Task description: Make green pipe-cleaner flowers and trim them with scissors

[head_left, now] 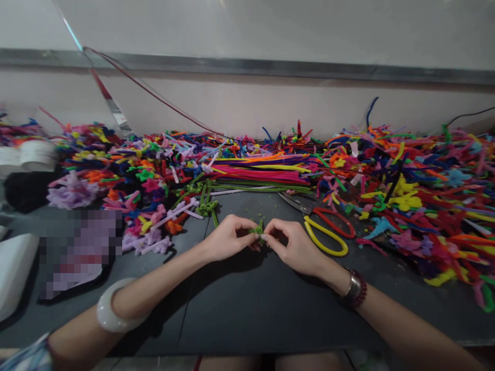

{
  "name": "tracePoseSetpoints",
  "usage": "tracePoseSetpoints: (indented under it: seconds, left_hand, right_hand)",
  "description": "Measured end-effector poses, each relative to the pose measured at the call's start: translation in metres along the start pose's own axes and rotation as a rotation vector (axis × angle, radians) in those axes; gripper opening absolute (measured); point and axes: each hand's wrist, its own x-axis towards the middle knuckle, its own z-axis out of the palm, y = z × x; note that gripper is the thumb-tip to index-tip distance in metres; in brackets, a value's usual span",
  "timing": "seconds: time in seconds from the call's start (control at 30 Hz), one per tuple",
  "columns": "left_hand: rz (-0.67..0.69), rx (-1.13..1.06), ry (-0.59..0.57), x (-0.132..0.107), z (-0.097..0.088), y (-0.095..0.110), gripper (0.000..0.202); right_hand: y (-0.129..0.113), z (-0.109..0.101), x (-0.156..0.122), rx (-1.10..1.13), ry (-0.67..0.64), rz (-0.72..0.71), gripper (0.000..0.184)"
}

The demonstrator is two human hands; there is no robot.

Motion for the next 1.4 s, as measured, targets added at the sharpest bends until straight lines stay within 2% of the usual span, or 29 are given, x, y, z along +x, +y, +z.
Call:
tracePoseSetpoints:
  seconds: [0.2, 0.3, 0.43, 0.53, 0.67, 0.93, 1.07, 1.2, 1.4]
  left_hand:
    - [0.084, -0.042, 0.146, 0.001, -0.001, 0.006, 0.017]
    - [0.144, 0.017, 0.224, 0.002, -0.004, 0.006, 0.021]
    - [0.096, -0.021, 0.207, 0.002, -0.003, 0.005, 0.019]
    - [0.039, -0.052, 0.19, 0.001, 0.0, 0.005, 0.016]
    - [0.026, 0.05, 0.147, 0.0, -0.001, 0.003, 0.016]
    - [0.106, 0.169, 0.157, -0.003, -0.002, 0.003, 0.019]
    - [0.175, 0.228, 0.183, -0.004, -0.001, 0.004, 0.016]
    - [0.2, 0.273, 0.201, -0.004, 0.0, 0.004, 0.017]
    - [0.214, 0.274, 0.2, -0.004, 0.001, 0.003, 0.018]
  right_hand:
    - [0.003, -0.003, 0.004, 0.317, 0.096, 0.104, 0.016]
    - [0.005, -0.002, 0.005, 0.347, 0.113, 0.119, 0.017]
    - [0.007, 0.001, 0.005, 0.343, 0.094, 0.137, 0.015]
    - [0.008, 0.001, 0.004, 0.316, 0.088, 0.135, 0.014]
    - [0.008, -0.001, 0.003, 0.208, 0.082, 0.1, 0.011]
    - [0.003, -0.004, 0.001, -0.066, 0.078, -0.084, 0.011]
    - [0.003, -0.002, 0.0, -0.125, 0.094, -0.135, 0.011]
    - [0.001, 0.001, -0.001, -0.023, 0.096, -0.027, 0.013]
    - [-0.001, 0.01, -0.003, 0.325, 0.096, 0.241, 0.017]
